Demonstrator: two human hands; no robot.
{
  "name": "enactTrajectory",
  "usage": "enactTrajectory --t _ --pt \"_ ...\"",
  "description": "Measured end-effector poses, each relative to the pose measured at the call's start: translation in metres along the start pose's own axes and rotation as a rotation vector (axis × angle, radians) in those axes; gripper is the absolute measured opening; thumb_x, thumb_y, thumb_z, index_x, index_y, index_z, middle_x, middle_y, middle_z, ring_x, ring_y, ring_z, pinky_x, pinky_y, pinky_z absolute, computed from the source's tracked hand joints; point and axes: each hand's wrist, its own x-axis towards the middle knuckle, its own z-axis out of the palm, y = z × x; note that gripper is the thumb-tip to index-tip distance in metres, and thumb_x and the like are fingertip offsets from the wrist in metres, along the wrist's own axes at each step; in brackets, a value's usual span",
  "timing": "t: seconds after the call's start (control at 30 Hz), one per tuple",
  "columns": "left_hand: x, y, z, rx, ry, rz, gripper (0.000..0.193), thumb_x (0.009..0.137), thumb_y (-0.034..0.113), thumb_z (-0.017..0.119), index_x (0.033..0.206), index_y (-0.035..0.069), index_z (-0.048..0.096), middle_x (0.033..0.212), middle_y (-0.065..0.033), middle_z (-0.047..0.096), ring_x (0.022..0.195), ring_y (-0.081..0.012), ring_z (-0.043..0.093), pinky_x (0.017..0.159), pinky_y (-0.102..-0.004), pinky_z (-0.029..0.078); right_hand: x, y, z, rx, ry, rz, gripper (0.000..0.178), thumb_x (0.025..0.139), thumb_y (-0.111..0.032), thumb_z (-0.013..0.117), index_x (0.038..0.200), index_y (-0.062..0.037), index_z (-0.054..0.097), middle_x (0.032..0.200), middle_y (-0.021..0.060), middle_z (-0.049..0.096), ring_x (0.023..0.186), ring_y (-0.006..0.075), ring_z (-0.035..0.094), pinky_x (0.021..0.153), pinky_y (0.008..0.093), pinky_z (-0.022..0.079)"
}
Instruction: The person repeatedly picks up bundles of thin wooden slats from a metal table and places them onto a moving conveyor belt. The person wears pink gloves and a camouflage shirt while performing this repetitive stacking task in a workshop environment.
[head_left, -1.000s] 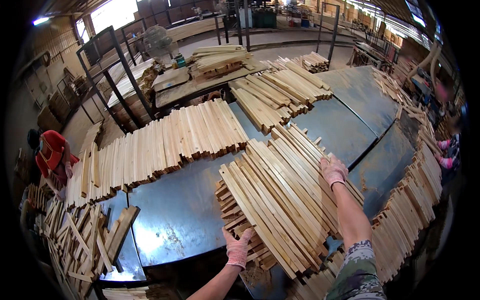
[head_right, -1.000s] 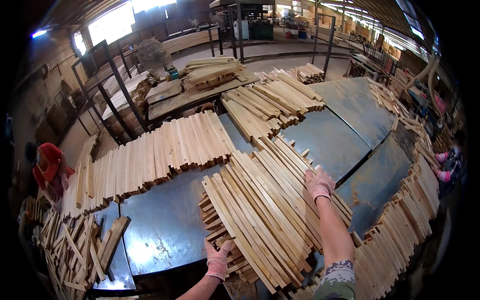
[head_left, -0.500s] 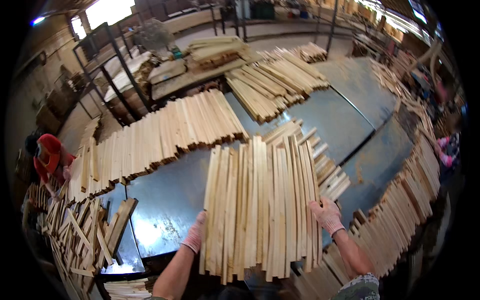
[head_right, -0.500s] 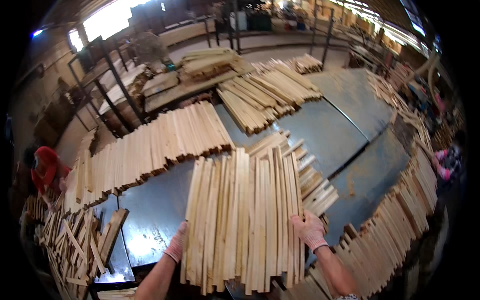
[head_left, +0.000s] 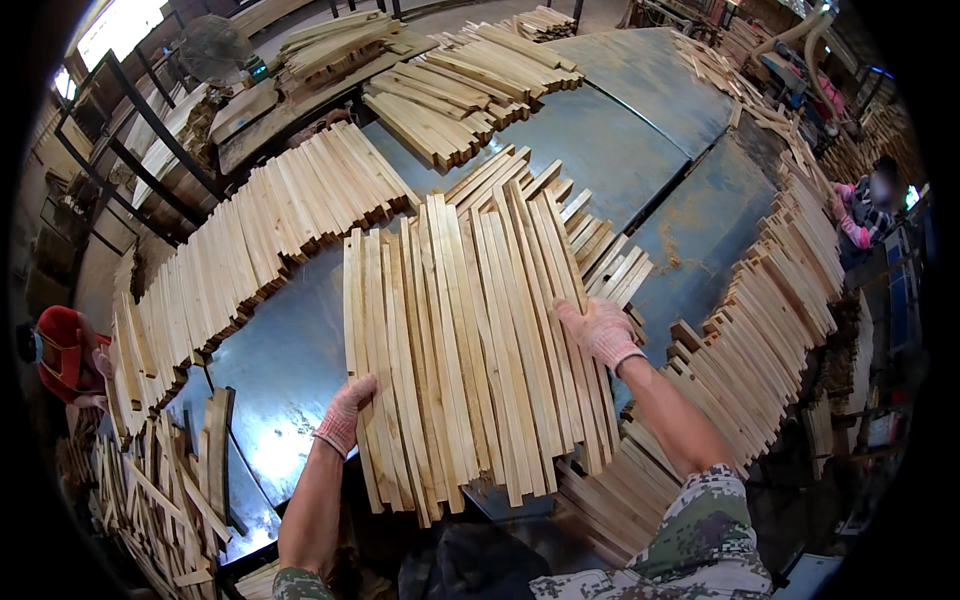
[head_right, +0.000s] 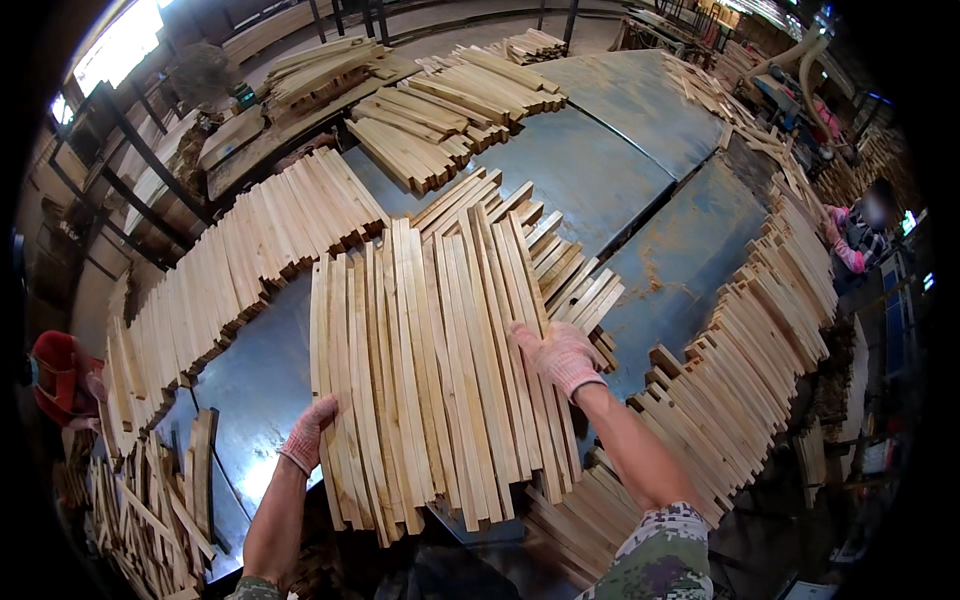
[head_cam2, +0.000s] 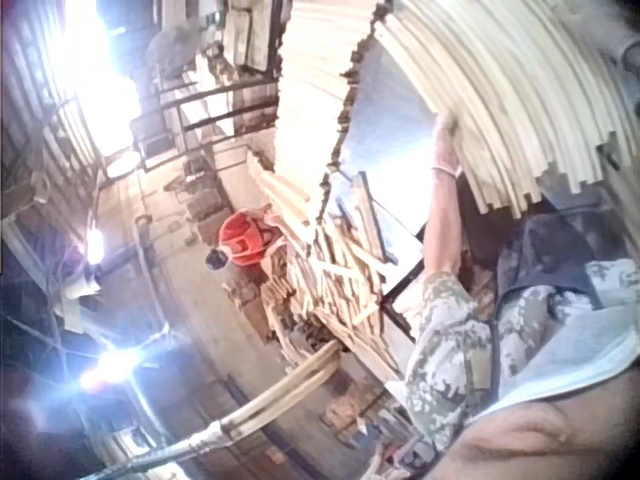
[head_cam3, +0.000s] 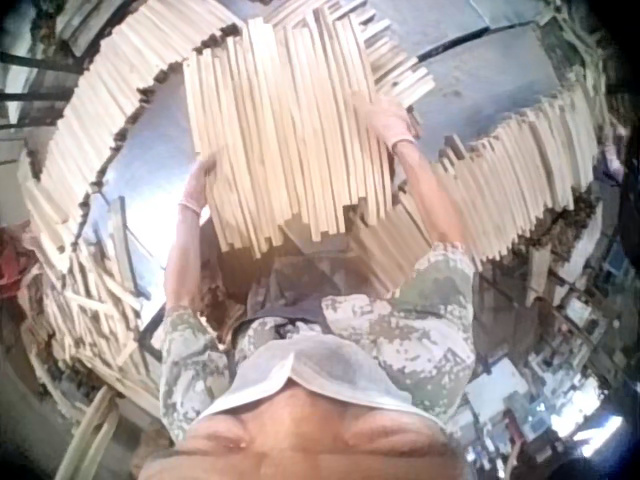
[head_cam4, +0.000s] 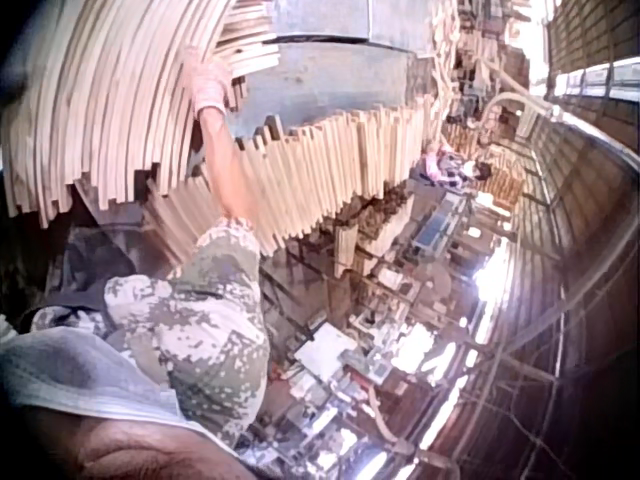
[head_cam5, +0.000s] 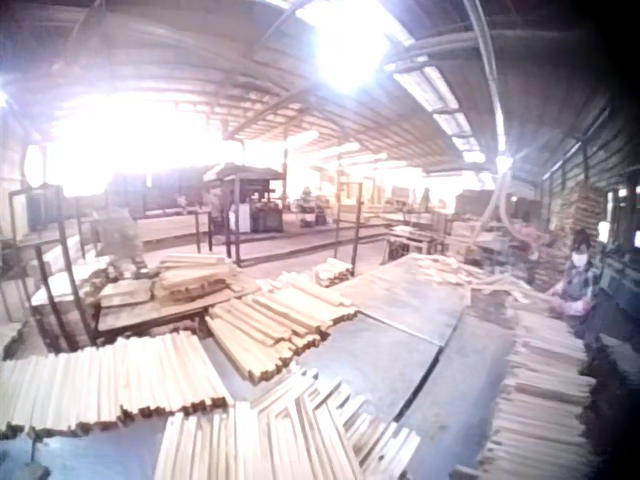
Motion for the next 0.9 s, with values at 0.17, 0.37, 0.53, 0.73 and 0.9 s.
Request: enactTrajectory --t 0.17,0.37,0.53,0.73,0.9 --pt "-0.009 0.004 -0.003 0.003 -0.2 0.048 0.058 0.083 0.027 0.086 0.129 -0.004 0.067 0.115 -0.015 0.075 0.099 -0.0256 0.076 0.091 -0.0424 0.064 -0.005 -0.007 0.009 -0.042 0.163 -0.092 0.085 0.086 -0.072 0.071 0.116 0.0082 0.075 0.106 0.0306 0.076 0.105 0.0439 0.073 0.094 0.0502 0.057" --pt "-0.036 -0.002 -0.002 -0.023 -0.154 0.074 0.067 0.078 0.021 0.092 0.133 -0.005 0.063 0.117 -0.0155 0.075 0.102 -0.0258 0.076 0.094 -0.0422 0.063 -0.008 -0.01 0.011 -0.065 0.09 -0.035 0.084 0.079 -0.07 0.078 0.111 0.0072 0.077 0.1 0.0276 0.077 0.099 0.0385 0.076 0.087 0.0481 0.06" --pt "-0.066 -0.01 -0.008 -0.048 -0.118 0.097 0.072 0.077 0.02 0.092 0.137 -0.005 0.06 0.121 -0.0147 0.073 0.105 -0.0255 0.074 0.097 -0.0418 0.062 -0.018 -0.009 0.022 -0.031 0.137 -0.102 0.078 0.077 -0.069 0.082 0.107 0.0037 0.078 0.098 0.0237 0.078 0.094 0.0383 0.076 0.086 0.0482 0.059" --pt "-0.13 -0.006 -0.018 0.005 -0.017 0.225 0.069 0.079 0.017 0.09 0.138 -0.003 0.06 0.122 -0.0117 0.072 0.106 -0.0223 0.072 0.097 -0.0386 0.06 -0.042 -0.012 0.04 0.17 0.144 -0.205 0.069 0.076 -0.06 0.088 0.107 0.0006 0.077 0.104 0.0226 0.076 0.101 0.0383 0.073 0.091 0.048 0.057" --pt "-0.209 -0.01 -0.028 -0.072 0.113 0.368 0.058 0.081 0.011 0.085 0.134 0.0 0.064 0.118 -0.0048 0.073 0.101 -0.0146 0.071 0.091 -0.0309 0.059 -0.073 -0.041 0.053 0.33 0.133 -0.45 0.054 0.084 -0.046 0.087 0.11 -0.0004 0.076 0.099 0.0182 0.074 0.092 0.0343 0.07 0.083 0.0476 0.055"
